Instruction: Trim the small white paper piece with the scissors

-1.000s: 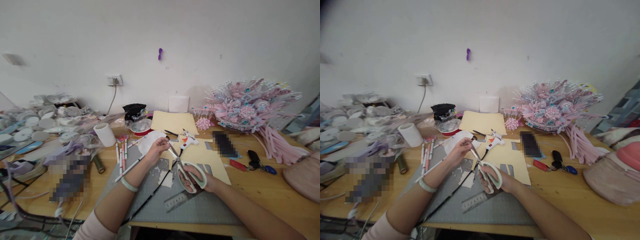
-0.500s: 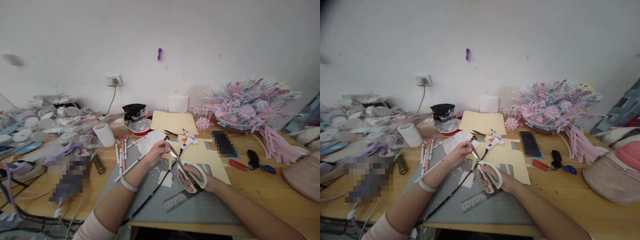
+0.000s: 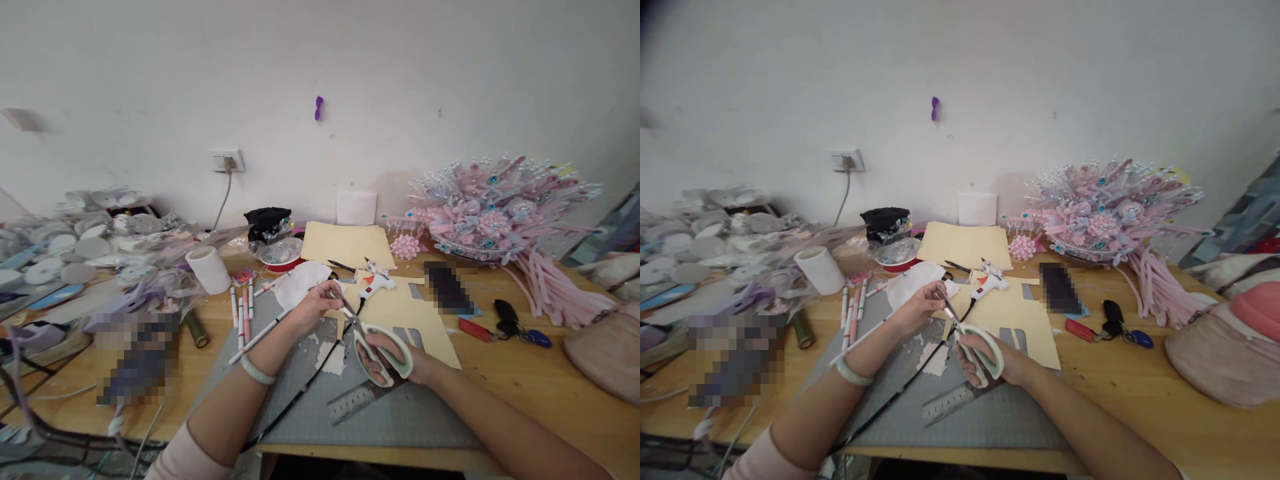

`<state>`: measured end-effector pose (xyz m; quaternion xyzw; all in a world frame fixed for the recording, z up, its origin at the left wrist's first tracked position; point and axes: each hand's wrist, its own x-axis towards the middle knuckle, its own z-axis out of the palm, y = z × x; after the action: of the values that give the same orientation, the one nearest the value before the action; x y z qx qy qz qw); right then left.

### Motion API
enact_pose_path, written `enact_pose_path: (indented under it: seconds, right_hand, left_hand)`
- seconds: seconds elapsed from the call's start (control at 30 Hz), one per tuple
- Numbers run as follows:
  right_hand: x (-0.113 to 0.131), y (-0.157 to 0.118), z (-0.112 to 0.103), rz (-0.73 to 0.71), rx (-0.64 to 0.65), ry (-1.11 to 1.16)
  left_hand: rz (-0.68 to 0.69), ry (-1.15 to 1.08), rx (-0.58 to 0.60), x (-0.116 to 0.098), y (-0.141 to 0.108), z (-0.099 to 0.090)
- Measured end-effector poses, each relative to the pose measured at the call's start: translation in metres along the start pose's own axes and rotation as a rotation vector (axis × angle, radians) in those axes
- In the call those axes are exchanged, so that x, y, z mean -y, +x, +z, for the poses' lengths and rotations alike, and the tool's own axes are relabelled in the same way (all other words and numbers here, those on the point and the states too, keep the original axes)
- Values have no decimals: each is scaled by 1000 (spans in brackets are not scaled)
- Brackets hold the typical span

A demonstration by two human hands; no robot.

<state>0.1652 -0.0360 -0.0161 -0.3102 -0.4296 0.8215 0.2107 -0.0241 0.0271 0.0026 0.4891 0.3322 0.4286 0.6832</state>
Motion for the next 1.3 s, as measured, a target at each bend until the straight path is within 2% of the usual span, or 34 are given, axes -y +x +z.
enact_pose_path:
  seconds: [0.5,0.87,1.13,1.3]
  right_hand:
    - [2,0,2,-72,-99,-230]
    - [1,-1,2,-123,-134,-354]
    - [-2,3,1,-84,-189,-78]
    - [-3,3,-3,7,-90,-25]
  left_hand:
    - [21,-23,45,6,3,-6]
    - [0,-7,4,3,1,-2]
    - [-4,-42,3,5,3,-1]
    - [35,-9,38,6,3,0]
